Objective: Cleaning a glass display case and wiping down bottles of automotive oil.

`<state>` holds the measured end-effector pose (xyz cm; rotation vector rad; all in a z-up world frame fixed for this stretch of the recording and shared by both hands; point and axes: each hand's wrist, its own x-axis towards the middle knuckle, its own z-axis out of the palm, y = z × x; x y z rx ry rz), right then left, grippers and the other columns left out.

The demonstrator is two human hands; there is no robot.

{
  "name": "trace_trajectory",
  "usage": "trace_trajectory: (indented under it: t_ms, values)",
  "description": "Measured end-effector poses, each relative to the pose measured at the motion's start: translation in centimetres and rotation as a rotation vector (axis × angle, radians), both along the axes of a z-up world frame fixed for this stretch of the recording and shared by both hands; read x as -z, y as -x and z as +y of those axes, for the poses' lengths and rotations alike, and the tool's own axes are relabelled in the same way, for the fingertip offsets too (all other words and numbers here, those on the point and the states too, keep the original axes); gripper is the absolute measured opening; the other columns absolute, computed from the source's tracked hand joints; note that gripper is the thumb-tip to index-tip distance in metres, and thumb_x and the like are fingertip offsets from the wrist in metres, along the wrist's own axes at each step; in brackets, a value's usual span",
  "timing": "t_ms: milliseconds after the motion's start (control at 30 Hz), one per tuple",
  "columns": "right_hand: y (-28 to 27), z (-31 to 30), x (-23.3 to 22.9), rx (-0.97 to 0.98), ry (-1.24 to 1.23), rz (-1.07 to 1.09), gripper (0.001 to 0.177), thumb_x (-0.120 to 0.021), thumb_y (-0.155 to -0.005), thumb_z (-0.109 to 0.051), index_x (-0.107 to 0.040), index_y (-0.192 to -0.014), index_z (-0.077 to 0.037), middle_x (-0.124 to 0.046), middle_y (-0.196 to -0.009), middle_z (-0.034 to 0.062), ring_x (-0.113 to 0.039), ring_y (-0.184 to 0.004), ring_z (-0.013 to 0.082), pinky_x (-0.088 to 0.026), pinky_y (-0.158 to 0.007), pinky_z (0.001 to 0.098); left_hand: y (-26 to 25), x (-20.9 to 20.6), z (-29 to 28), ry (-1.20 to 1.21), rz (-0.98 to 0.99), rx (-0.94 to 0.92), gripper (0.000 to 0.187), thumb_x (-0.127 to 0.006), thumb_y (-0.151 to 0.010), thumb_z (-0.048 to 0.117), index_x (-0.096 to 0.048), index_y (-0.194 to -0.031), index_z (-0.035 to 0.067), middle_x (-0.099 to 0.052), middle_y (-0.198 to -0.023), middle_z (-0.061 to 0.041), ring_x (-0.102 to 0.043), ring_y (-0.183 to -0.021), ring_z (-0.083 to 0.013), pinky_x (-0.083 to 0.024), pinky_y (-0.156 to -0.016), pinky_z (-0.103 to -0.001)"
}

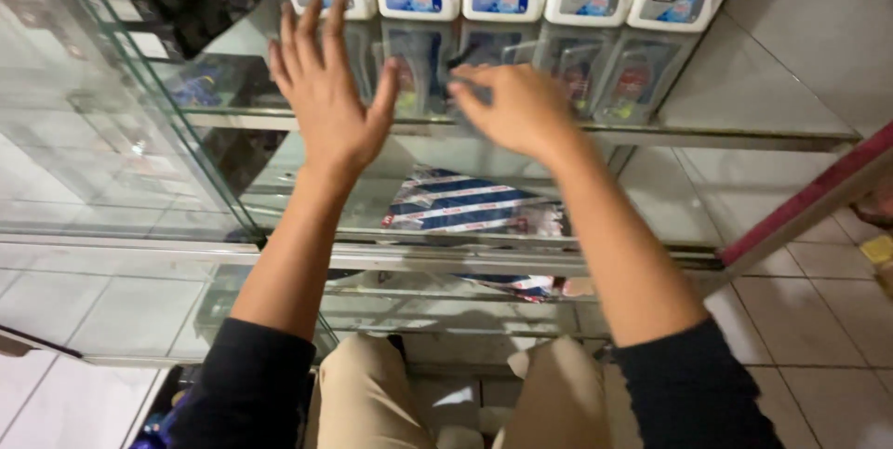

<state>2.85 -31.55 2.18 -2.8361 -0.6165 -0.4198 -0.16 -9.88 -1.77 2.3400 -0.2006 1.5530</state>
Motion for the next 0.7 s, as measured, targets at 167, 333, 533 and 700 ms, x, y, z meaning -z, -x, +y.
trace_trajectory:
  t_ms: [167, 333, 533, 700]
  values:
    - [1.2, -9.1, 2.1, 0.018, -0.140, -0.284, 0.042, -0.055, -0.107, -0.042, -0.076, -0.117, -0.007, -0.067, -0.076, 0.0082, -0.052, -0.056, 0.0231, -0.043, -0.050, 0.0367, 1.5, 4.5, -3.3, 0.060, -0.079, -0.013, 0.072, -0.069, -0.103, 0.042, -0.035, -0.161, 0.015, -0.028, -0.169, -0.011, -0.007, -0.161, -0.0403, -0.005, -0.134, -0.064]
    - [1.5, -15.2, 6.3, -0.252, -0.104, -0.887, 0.036, -0.071, -0.111, -0.029, -0.063, -0.082, -0.008, -0.055, -0.078, 0.0055, -0.064, -0.080, 0.0346, -0.053, -0.077, 0.0442, 1.8, 11.9, -0.8, 0.114, -0.324, 0.045, 0.075, -0.081, -0.086, 0.035, -0.053, -0.150, 0.008, -0.030, -0.159, -0.016, -0.008, -0.149, -0.0564, -0.014, -0.124, -0.060]
    - [1.8, -17.0, 16.1, -0.489, -0.064, -1.202, 0.037, -0.065, -0.101, -0.031, -0.082, -0.108, 0.001, -0.077, -0.109, 0.0183, -0.073, -0.102, 0.0376, -0.057, -0.099, 0.0540, 2.3, 16.2, 3.9, -0.044, -0.031, -0.188, 0.062, -0.076, -0.077, 0.032, -0.067, -0.136, 0.018, -0.038, -0.155, -0.010, -0.019, -0.149, -0.0497, -0.017, -0.119, -0.063]
    - [1.0, -14.1, 19.3, -0.120, 0.094, -0.155, 0.057, -0.048, -0.104, -0.044, -0.047, -0.152, -0.013, -0.043, -0.160, 0.0156, -0.034, -0.150, 0.0363, -0.017, -0.117, 0.0707, 1.5, 18.1, 7.6, -0.028, 0.455, -0.292, 0.044, -0.069, -0.084, 0.039, -0.075, -0.119, 0.013, -0.046, -0.160, -0.008, -0.021, -0.154, -0.0447, -0.012, -0.123, -0.061]
